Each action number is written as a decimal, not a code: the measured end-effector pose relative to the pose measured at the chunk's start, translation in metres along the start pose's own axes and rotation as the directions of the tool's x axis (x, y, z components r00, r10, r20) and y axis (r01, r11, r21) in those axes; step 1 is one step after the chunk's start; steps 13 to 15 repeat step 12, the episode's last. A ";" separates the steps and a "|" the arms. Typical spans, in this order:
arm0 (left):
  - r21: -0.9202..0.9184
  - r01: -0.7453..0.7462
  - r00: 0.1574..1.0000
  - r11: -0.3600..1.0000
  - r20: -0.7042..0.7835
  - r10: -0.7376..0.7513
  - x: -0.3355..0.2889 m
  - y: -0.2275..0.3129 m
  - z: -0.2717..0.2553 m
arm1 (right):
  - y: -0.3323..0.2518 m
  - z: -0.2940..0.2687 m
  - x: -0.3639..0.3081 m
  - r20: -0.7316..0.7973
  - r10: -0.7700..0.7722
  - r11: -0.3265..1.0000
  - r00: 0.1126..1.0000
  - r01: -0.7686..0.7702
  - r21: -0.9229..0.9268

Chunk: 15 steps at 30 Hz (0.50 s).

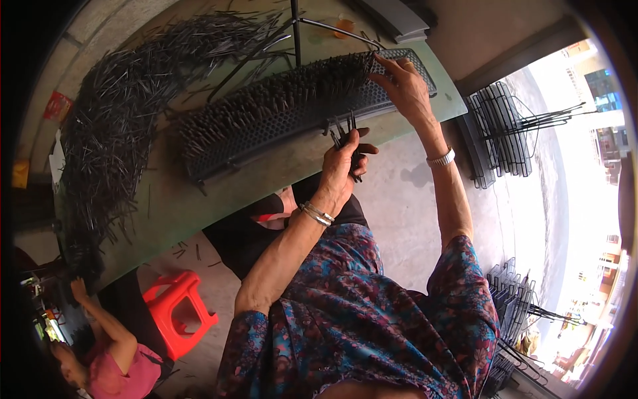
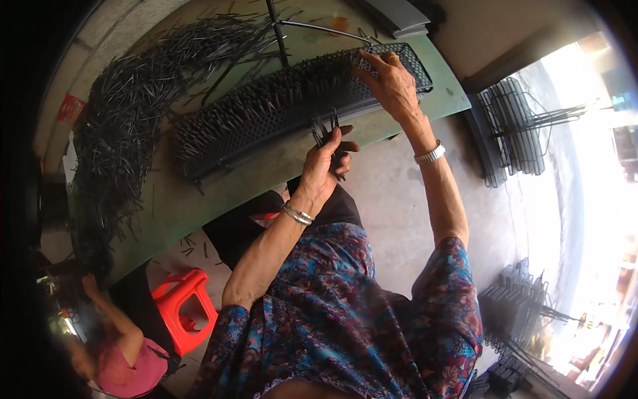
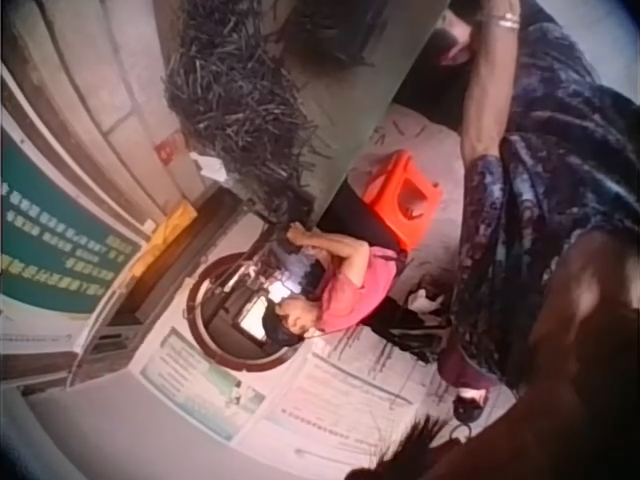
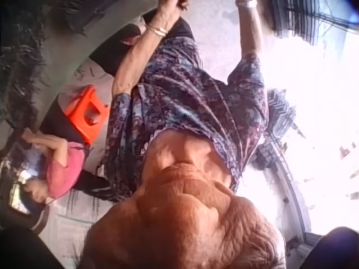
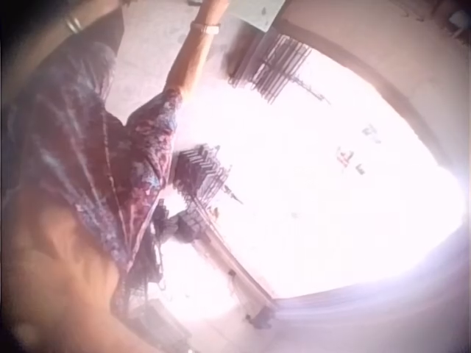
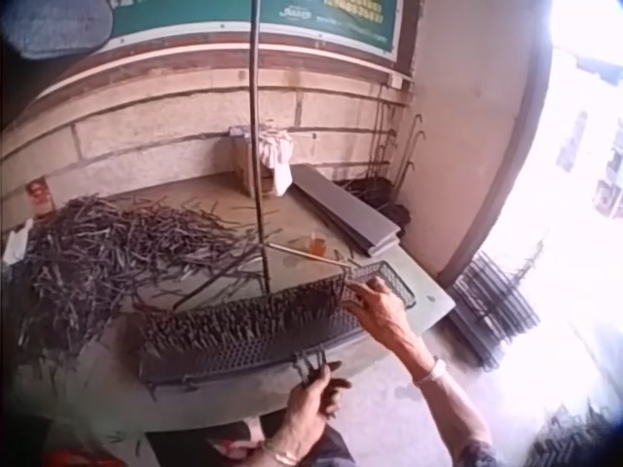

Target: Picking up thin metal rods from a pile and inserting them into a perforated grid plate on a workbench.

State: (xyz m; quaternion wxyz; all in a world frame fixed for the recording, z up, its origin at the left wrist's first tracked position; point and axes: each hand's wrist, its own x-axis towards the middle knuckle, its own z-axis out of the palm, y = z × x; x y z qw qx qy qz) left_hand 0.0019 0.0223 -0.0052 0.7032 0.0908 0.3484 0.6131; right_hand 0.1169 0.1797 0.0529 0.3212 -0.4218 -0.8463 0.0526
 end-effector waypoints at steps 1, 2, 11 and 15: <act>0.013 0.009 1.000 1.000 0.009 -0.009 0.000 0.001 0.000 | -0.001 -0.002 -0.004 0.000 -0.002 1.000 1.000 0.002 0.000; 0.026 0.017 1.000 1.000 0.018 -0.018 0.001 0.001 0.000 | 0.000 -0.003 -0.007 0.126 0.036 0.989 0.991 -0.053 0.138; 0.061 0.029 1.000 0.998 -0.012 -0.029 0.001 -0.003 0.001 | -0.017 -0.012 -0.032 0.673 0.056 0.836 0.738 -0.403 0.372; 0.078 0.032 1.000 0.996 -0.003 -0.031 0.001 -0.003 0.000 | -0.018 -0.013 -0.032 0.696 0.097 0.815 0.711 -0.458 0.354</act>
